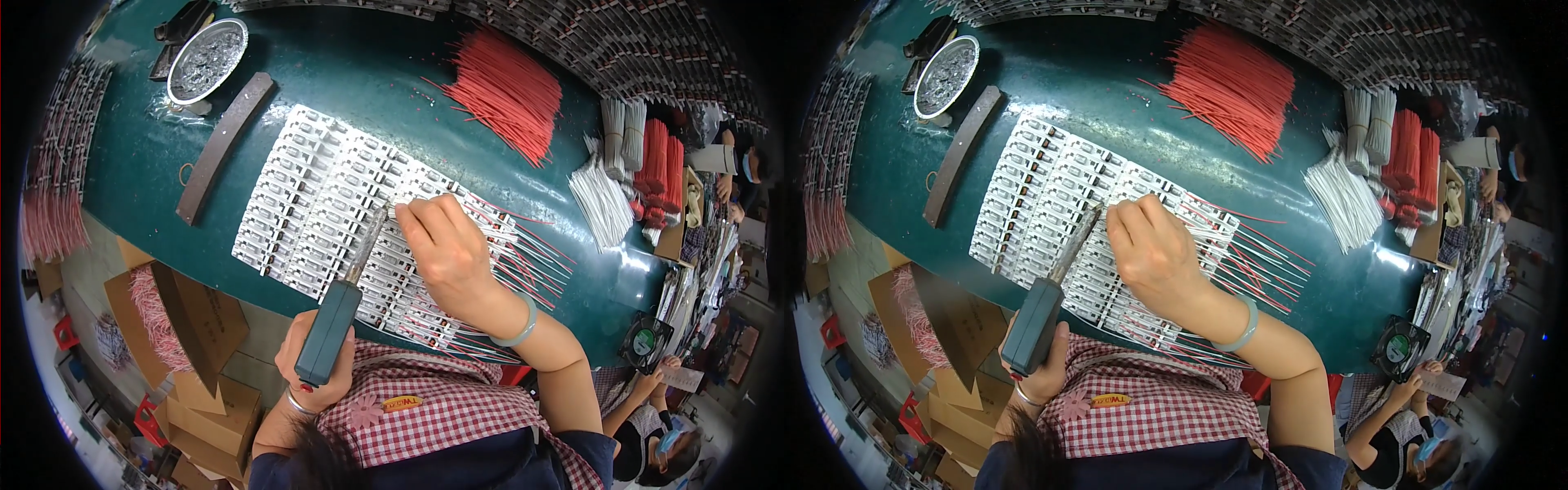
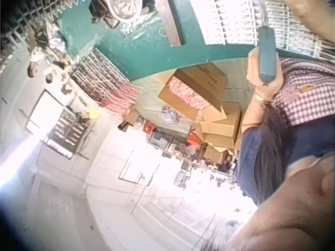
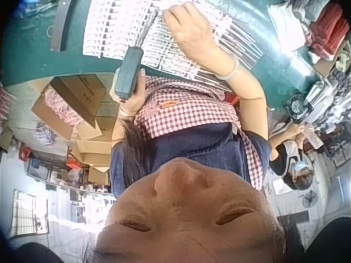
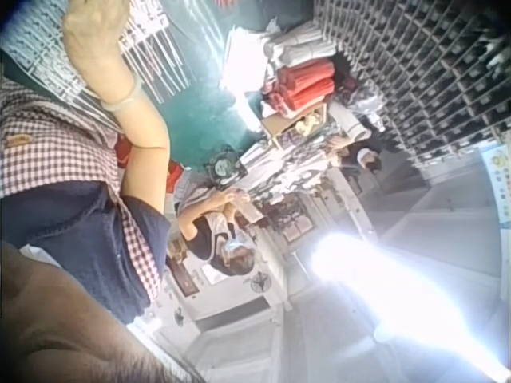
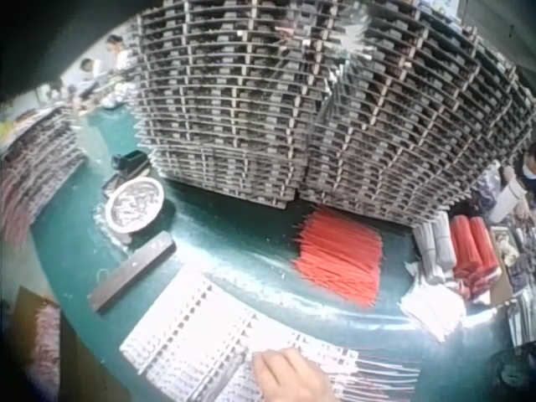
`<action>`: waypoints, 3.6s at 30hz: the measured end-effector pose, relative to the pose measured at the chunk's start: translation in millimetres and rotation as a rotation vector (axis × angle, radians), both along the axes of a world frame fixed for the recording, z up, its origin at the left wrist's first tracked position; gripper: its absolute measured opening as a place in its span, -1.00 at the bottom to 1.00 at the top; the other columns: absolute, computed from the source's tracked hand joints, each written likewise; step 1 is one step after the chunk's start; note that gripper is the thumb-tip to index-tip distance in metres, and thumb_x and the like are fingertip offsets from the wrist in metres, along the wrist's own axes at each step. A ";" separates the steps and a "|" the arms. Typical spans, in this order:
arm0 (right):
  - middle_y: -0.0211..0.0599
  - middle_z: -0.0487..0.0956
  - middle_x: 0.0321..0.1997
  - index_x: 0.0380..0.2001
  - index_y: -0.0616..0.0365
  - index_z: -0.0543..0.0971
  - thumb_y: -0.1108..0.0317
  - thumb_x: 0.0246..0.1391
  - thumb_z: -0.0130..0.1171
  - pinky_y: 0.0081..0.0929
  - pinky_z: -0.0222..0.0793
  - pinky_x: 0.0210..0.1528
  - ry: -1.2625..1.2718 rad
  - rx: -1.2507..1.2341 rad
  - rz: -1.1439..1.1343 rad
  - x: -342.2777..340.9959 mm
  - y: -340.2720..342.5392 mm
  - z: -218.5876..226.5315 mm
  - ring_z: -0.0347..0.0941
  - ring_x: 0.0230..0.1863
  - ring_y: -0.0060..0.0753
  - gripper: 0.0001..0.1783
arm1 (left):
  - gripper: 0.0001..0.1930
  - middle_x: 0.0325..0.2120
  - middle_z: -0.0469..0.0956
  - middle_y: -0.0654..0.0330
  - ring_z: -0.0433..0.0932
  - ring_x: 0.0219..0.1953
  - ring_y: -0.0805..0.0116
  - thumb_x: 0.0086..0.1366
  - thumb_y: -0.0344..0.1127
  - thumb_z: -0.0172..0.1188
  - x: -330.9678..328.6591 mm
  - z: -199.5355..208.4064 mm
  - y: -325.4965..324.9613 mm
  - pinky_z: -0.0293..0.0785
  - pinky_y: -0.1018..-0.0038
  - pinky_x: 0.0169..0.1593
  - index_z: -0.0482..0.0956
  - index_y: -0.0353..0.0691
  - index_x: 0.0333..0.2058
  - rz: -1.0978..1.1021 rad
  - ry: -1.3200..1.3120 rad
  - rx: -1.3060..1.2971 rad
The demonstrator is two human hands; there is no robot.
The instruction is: The person solders wire leads onto an array of circuit board components using a handheld soldering gun.
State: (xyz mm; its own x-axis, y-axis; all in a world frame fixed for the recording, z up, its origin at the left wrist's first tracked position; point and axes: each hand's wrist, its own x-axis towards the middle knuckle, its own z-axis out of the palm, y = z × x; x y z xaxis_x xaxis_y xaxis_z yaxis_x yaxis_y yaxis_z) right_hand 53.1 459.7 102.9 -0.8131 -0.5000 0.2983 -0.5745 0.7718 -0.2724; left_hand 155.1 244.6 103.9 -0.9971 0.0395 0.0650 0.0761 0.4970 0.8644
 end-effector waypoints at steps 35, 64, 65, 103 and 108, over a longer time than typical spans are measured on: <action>-0.22 0.49 -0.30 -0.18 0.43 0.59 0.51 -0.22 0.19 -0.43 0.47 -0.31 0.027 -0.026 -0.036 -6.8 5.6 -1.7 0.43 -0.24 -0.26 -0.58 | -0.78 -0.27 0.64 -0.03 0.69 -0.33 0.08 0.11 -0.58 0.35 -9.1 0.4 2.2 0.60 0.40 -0.25 0.65 -0.39 -0.22 0.020 -0.007 0.057; -0.19 0.51 -0.25 -0.16 0.46 0.59 0.51 -0.20 0.20 -0.42 0.48 -0.27 0.037 -0.029 -0.041 -5.6 7.1 5.0 0.43 -0.20 -0.25 -0.58 | -0.75 -0.24 0.65 -0.07 0.70 -0.30 0.05 0.10 -0.57 0.36 4.2 0.1 -5.5 0.62 0.39 -0.21 0.65 -0.41 -0.19 0.035 -0.101 0.034; -0.19 0.51 -0.25 -0.16 0.46 0.59 0.51 -0.20 0.20 -0.42 0.48 -0.27 0.038 -0.028 -0.041 -6.8 8.4 4.5 0.43 -0.20 -0.25 -0.58 | -0.75 -0.24 0.65 -0.07 0.70 -0.30 0.05 0.10 -0.57 0.36 0.8 2.0 -4.1 0.61 0.39 -0.21 0.65 -0.41 -0.19 0.036 -0.100 0.045; -0.16 0.56 -0.19 -0.11 0.40 0.60 0.57 -0.20 0.21 -0.37 0.49 -0.31 -0.041 -0.034 -0.070 -12.2 6.6 0.6 0.49 -0.22 -0.20 -0.55 | -0.74 -0.27 0.63 -0.06 0.67 -0.36 0.08 0.12 -0.58 0.35 -10.2 2.7 2.4 0.59 0.39 -0.27 0.65 -0.41 -0.17 0.039 -0.005 0.037; -0.19 0.51 -0.25 -0.16 0.44 0.60 0.52 -0.23 0.21 -0.42 0.49 -0.29 0.073 -0.045 -0.058 -18.5 13.0 -0.3 0.43 -0.22 -0.26 -0.56 | -0.76 -0.28 0.63 -0.06 0.67 -0.37 0.10 0.13 -0.58 0.34 -15.9 3.1 5.0 0.57 0.40 -0.27 0.64 -0.42 -0.18 0.051 -0.011 0.071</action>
State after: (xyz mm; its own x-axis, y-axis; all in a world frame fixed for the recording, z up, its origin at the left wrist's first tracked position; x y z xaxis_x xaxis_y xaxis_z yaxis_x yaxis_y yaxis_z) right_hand 34.7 472.7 102.6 -0.8153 -0.4379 0.3788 -0.5491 0.7922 -0.2661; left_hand 139.1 249.6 107.0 -0.9984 -0.0159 0.0545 0.0421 0.4374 0.8983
